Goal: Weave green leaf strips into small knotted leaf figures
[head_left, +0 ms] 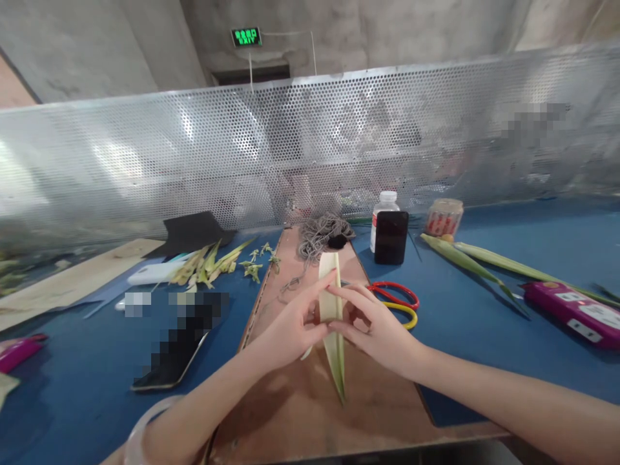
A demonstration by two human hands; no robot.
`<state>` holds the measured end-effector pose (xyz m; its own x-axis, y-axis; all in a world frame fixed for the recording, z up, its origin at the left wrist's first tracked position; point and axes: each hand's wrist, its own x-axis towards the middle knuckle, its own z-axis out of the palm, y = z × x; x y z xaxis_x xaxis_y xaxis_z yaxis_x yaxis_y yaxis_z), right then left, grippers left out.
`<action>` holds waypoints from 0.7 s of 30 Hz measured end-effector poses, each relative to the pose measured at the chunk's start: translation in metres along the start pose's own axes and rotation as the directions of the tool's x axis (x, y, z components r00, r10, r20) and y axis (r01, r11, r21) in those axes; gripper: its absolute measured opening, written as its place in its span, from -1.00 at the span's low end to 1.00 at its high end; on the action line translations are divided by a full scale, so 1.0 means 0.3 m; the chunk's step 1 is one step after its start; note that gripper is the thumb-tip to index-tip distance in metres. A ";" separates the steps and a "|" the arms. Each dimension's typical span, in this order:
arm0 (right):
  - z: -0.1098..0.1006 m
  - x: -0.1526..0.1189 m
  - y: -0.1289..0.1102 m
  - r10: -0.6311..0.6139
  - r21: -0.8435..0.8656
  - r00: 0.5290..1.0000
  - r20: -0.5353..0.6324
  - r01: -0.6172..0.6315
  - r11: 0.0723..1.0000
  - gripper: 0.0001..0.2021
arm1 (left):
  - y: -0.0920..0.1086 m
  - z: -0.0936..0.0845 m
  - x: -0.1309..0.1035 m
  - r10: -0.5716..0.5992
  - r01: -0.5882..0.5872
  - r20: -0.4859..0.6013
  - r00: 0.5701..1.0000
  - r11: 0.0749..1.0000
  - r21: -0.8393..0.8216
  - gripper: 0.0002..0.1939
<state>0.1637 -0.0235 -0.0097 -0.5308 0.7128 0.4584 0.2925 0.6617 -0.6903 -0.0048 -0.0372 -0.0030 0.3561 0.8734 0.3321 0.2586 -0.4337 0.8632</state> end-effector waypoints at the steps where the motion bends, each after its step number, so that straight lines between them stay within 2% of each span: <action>1: 0.002 -0.002 0.003 -0.002 -0.001 1.000 -0.008 0.002 1.000 -0.58 | 0.002 -0.001 -0.001 -0.016 0.018 0.036 0.999 0.999 -0.043 -0.31; 4: 0.006 -0.008 0.011 -0.003 -0.020 1.000 -0.029 0.003 1.000 -0.60 | 0.009 -0.002 -0.004 -0.058 0.075 0.114 0.992 0.986 -0.151 -0.30; 9: 0.001 -0.014 0.002 -0.013 0.008 0.999 -0.038 0.013 1.000 -0.57 | 0.010 0.002 0.000 -0.065 0.085 0.127 0.990 0.983 -0.160 -0.30; 12: -0.021 -0.006 -0.010 0.046 0.089 0.996 -0.073 -0.039 0.995 -0.57 | -0.001 -0.012 0.015 -0.050 0.049 -0.003 0.999 0.981 -0.186 -0.36; 15: -0.059 0.014 -0.006 0.133 0.151 0.977 -0.168 -0.108 0.983 -0.56 | -0.022 -0.043 0.034 -0.076 0.051 -0.213 0.974 0.991 -0.122 -0.53; 16: -0.073 0.022 0.001 0.171 0.134 0.965 -0.198 -0.146 0.980 -0.56 | -0.031 -0.053 0.039 -0.091 0.070 -0.253 0.963 0.993 -0.091 -0.57; 17: -0.088 0.030 0.012 0.201 0.116 0.955 -0.220 -0.179 0.977 -0.55 | -0.041 -0.061 0.043 -0.105 0.093 -0.273 0.956 0.994 -0.058 -0.61; 19: -0.112 0.046 0.042 0.232 0.053 0.939 -0.253 -0.226 0.973 -0.56 | -0.061 -0.067 0.048 -0.124 0.138 -0.243 0.962 0.990 0.042 -0.67; 21: -0.126 0.056 0.078 0.233 -0.105 0.936 -0.265 -0.268 0.958 -0.59 | -0.074 -0.063 0.047 -0.117 0.152 -0.194 0.974 0.972 0.178 -0.73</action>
<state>0.1917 0.0128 0.0029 -0.2174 0.8825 0.4170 0.5058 0.4672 -0.7252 -0.0225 -0.0110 -0.0102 0.1429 0.9444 0.2963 0.4656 -0.3283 0.8219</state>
